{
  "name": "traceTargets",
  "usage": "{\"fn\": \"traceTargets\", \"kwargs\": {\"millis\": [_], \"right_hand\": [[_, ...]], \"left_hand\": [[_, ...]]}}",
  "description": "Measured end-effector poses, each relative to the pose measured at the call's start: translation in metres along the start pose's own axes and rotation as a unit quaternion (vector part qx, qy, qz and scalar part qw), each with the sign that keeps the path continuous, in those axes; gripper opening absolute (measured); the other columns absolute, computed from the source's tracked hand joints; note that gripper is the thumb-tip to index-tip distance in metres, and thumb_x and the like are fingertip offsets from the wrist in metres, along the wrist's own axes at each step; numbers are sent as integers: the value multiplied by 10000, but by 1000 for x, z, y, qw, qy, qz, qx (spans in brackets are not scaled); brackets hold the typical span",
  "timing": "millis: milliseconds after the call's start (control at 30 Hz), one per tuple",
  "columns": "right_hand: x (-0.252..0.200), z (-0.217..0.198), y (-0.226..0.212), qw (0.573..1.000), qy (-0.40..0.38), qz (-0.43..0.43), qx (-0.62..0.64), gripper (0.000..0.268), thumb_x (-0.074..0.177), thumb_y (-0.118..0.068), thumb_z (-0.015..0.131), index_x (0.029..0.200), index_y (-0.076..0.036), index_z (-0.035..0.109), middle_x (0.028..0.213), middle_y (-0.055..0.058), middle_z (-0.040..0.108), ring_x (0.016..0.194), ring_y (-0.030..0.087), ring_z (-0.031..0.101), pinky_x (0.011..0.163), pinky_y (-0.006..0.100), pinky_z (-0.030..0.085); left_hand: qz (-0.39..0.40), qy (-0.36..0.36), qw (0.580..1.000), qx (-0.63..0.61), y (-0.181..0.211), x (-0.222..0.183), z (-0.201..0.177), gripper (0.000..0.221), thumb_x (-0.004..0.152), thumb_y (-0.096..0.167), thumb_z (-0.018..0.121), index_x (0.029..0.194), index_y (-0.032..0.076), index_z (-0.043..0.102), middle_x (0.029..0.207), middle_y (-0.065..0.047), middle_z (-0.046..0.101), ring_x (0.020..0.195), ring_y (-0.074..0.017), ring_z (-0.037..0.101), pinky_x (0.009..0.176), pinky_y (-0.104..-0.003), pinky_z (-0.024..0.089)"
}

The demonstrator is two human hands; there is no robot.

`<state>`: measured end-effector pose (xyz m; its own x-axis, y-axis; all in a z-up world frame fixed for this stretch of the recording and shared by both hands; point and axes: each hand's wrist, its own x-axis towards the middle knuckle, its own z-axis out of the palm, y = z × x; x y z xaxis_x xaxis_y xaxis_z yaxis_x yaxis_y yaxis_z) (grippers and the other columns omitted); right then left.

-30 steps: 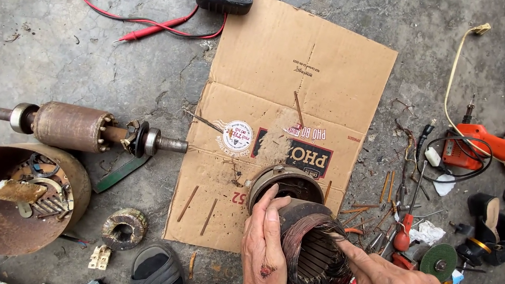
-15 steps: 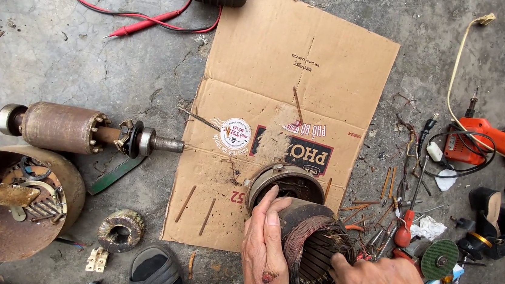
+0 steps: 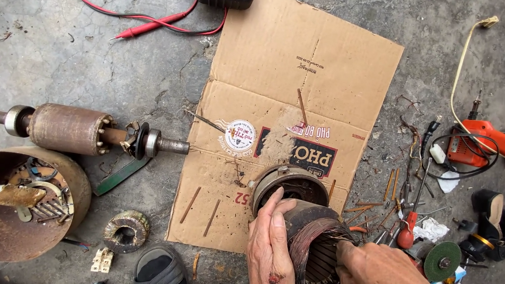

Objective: Extracting old copper wire windings from the slots of a motor stator using pliers and hands.

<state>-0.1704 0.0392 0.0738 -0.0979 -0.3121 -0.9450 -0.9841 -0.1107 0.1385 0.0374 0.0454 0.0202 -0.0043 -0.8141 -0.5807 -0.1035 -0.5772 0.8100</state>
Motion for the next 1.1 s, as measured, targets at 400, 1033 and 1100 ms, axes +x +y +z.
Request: {"fn": "traceTargets", "kwargs": {"millis": [400, 1033, 1100], "right_hand": [[7, -22, -18, 963, 13, -173, -204, 129, 931, -205, 699, 878, -174, 812, 895, 84, 792, 763, 355, 766, 660, 509, 614], [-12, -49, -44, 903, 53, -354, -238, 123, 928, -86, 736, 842, -81, 824, 833, 111, 790, 593, 329, 675, 553, 465, 550], [-20, -54, -34, 916, 68, -346, -190, 120, 914, -88, 706, 831, -42, 779, 895, 109, 757, 574, 284, 709, 528, 472, 589]], "left_hand": [[31, 13, 999, -2, 5, 0, 0, 532, 1114, 271, 318, 1546, 85, 568, 1345, -45, 820, 1246, -227, 712, 1117, -398, 480], [31, 12, 999, -3, 2, 3, 0, 553, 1107, 300, 309, 1554, 103, 569, 1331, -35, 827, 1186, -212, 723, 1081, -388, 486], [34, 16, 999, -11, 2, 3, -1, 553, 1111, 298, 306, 1554, 95, 568, 1350, -46, 824, 1200, -232, 727, 1090, -392, 489]]}}
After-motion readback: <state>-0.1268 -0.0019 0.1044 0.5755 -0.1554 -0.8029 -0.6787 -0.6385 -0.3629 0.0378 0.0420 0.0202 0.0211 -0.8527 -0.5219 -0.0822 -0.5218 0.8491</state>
